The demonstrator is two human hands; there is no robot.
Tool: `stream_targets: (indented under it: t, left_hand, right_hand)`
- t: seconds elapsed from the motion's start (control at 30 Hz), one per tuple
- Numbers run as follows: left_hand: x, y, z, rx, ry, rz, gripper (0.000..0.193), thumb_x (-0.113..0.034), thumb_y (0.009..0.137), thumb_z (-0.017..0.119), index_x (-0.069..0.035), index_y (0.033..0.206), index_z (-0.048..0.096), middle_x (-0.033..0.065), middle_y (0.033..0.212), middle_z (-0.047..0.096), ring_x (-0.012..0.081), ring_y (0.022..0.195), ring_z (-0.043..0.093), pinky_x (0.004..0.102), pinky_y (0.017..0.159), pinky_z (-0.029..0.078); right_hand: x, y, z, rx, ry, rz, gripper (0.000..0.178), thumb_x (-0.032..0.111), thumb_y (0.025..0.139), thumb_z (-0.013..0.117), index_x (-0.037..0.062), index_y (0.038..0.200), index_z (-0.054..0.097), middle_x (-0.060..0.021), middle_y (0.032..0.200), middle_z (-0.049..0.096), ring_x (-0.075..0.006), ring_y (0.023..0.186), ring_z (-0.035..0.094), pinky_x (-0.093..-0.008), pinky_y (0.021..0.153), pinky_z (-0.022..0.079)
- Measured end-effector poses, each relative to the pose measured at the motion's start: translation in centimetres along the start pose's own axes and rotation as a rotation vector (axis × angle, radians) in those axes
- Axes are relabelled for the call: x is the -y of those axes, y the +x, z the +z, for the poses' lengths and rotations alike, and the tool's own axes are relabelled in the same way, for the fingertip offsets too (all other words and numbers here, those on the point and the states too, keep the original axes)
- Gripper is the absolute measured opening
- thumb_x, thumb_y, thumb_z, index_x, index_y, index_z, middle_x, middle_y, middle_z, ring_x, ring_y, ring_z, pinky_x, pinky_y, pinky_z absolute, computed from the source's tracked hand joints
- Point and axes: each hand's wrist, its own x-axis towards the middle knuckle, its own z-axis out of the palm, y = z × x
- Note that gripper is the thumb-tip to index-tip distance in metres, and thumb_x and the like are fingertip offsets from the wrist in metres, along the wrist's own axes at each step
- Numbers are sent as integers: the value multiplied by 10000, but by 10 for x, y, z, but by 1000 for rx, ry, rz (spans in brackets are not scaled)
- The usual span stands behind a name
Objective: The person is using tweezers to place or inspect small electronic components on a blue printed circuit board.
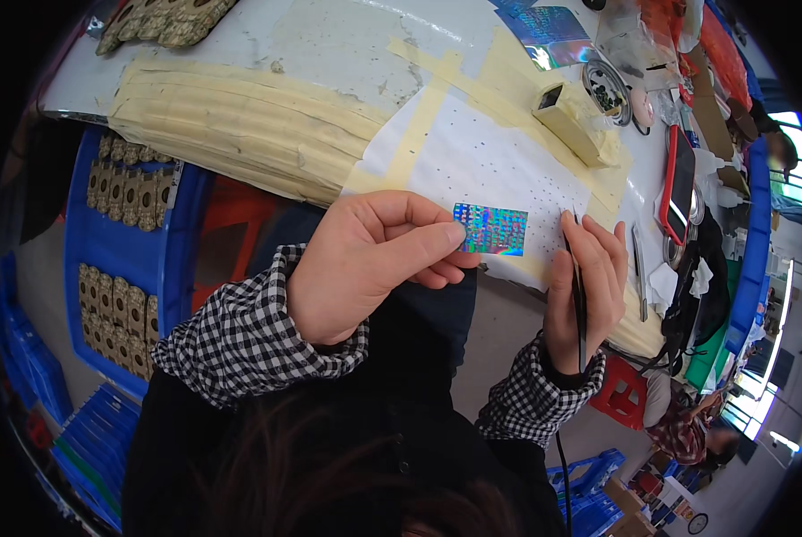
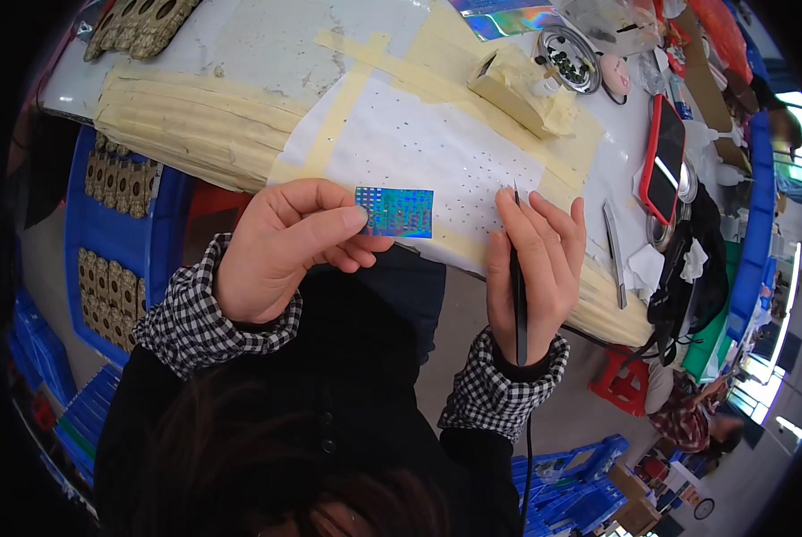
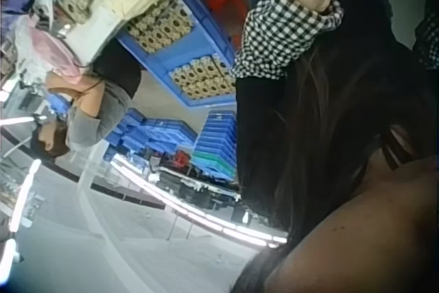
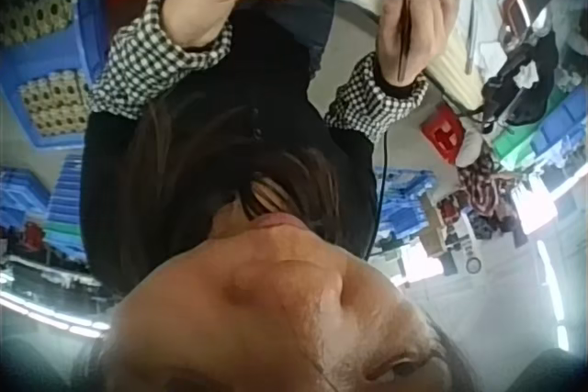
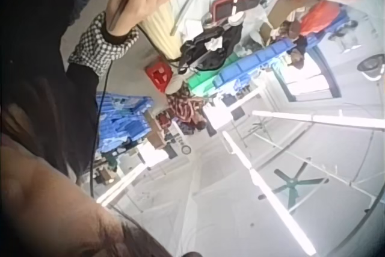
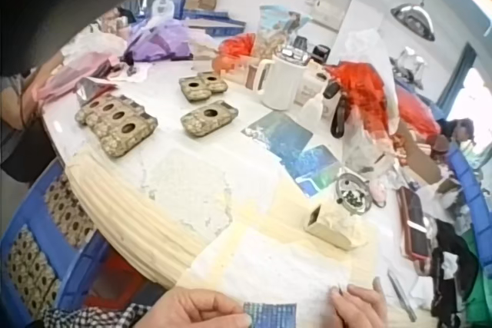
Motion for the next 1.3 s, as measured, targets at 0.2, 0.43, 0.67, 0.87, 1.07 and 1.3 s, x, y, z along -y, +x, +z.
stream_targets:
  t: [0.2,0.43,0.67,0.87,1.07,1.3]
  left_hand:
    - [0,0,0,-6,6,-1,219,-155,913,596,47,992,627,136,903,682,119,771,648,223,700,526]
    - [1,0,1,-21,25,9,202,-165,916,577,24,968,625,130,899,686,118,751,647,225,691,527]
    - [0,0,3,-35,66,3,196,-168,921,566,12,972,626,127,903,688,117,752,647,228,691,524]
    - [2,-1,2,-41,7,8,187,-167,916,584,4,979,628,105,895,682,116,761,649,223,688,521]
    - [0,-1,2,-30,-26,1,165,-146,908,599,-1,983,627,78,876,676,106,760,649,208,678,519]
    - [4,0,-1,-15,-48,13,165,-147,911,595,-1,979,628,76,876,676,97,757,647,207,679,520]
  right_hand:
    - [1,13,-7,111,-105,-100,199,-22,727,608,43,910,652,-96,971,675,-297,1020,572,-522,1048,311]
    - [2,18,-18,115,-18,-78,180,-10,717,559,25,882,623,-123,968,690,-308,1038,567,-539,1050,298]
    - [20,-1,-13,-113,287,-29,136,68,773,549,61,878,636,-146,933,703,-298,1031,578,-533,1047,305]
    - [42,-5,-3,65,362,-162,203,52,752,672,141,935,672,-56,1022,696,-270,1069,578,-501,1048,324]
    - [46,-3,4,57,324,-167,271,31,712,693,134,963,682,-49,1040,691,-263,1069,572,-494,1050,321]
    - [46,-2,6,80,305,-174,299,17,695,696,130,972,690,-49,1044,689,-263,1066,570,-500,1056,309]
